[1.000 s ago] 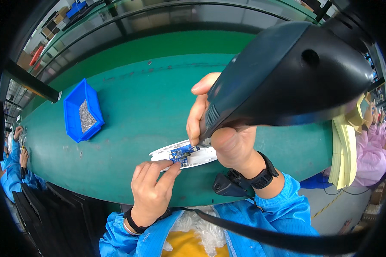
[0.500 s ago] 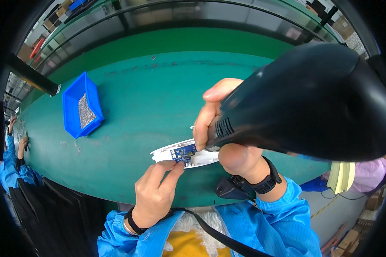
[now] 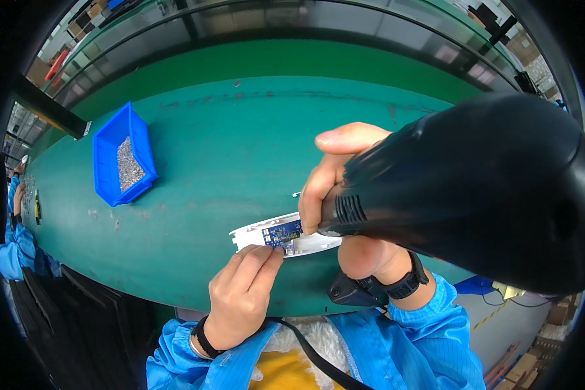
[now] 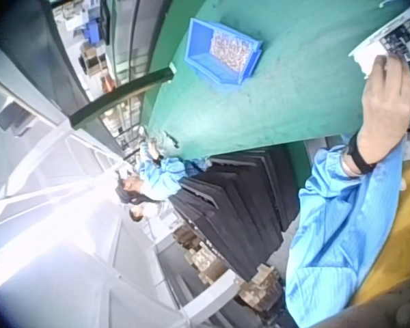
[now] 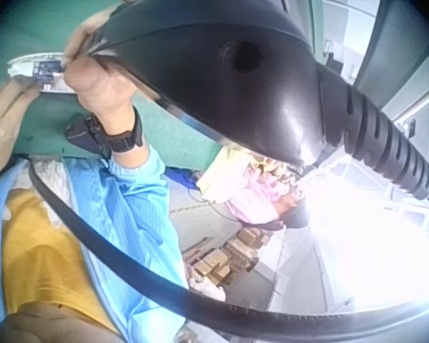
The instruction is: Assembling a small electronic device using an electric screwdriver at a factory workstation.
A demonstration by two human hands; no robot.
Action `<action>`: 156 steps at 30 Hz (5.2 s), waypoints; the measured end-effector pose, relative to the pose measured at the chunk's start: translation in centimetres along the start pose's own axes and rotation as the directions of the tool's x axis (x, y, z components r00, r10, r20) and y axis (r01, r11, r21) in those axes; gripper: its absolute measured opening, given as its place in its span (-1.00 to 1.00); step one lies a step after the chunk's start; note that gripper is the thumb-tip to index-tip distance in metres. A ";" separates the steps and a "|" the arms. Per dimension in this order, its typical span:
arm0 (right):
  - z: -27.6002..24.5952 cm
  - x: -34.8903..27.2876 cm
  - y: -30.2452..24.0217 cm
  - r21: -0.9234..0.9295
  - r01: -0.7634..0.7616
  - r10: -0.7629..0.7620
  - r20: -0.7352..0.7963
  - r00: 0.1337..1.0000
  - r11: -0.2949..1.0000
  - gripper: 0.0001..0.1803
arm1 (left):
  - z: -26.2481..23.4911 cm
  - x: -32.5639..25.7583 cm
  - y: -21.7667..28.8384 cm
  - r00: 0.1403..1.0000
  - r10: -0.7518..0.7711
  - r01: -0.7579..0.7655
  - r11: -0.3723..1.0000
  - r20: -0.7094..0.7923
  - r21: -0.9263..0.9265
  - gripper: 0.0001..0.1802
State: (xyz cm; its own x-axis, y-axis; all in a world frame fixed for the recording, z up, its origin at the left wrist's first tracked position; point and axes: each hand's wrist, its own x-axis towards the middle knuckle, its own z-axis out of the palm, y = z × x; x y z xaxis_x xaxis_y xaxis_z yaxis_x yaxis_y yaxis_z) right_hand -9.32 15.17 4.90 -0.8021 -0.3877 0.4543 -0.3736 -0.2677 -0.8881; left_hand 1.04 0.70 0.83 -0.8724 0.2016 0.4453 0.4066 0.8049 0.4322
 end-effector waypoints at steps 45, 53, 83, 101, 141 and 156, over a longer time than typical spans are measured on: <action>0.7 0.2 1.0 0.055 0.017 -0.014 -0.063 0.998 0.998 -0.20 | 0.4 -0.6 -0.4 0.998 0.047 -0.047 0.999 -0.039 0.008 -0.72; 0.4 0.2 0.9 0.133 -0.008 0.014 -0.044 0.999 0.991 -0.21 | 0.3 -0.4 -0.2 0.998 0.044 -0.043 0.999 -0.036 0.015 -0.73; 2.5 -0.3 -2.7 0.382 0.055 -0.145 0.212 0.966 0.923 -0.31 | -1.8 1.3 -0.5 0.997 -0.068 0.072 0.985 0.032 -0.157 -0.89; 3.7 0.0 -0.1 0.393 0.054 -0.109 0.119 0.987 0.918 -0.25 | -2.0 0.4 -4.0 0.952 -0.183 0.240 0.944 0.244 -0.228 -0.37; 5.1 -0.3 -0.1 0.250 0.047 -0.061 0.047 0.997 0.967 -0.29 | -1.8 0.2 -4.3 0.956 -0.193 0.268 0.880 0.220 -0.393 -0.44; 2.9 0.7 -2.9 0.485 0.097 -0.095 -0.029 0.995 0.869 -0.41 | -3.0 1.4 -2.0 0.991 -0.125 0.135 0.870 0.052 -0.474 -0.57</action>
State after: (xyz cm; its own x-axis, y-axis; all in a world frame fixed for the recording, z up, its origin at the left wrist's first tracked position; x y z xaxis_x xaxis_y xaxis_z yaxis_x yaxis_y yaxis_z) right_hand -7.39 13.09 8.02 -0.7763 -0.3346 0.5343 -0.1766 -0.6982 -0.6938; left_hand -0.20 -2.29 2.95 -0.9292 0.1280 0.3466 0.3650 0.4633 0.8076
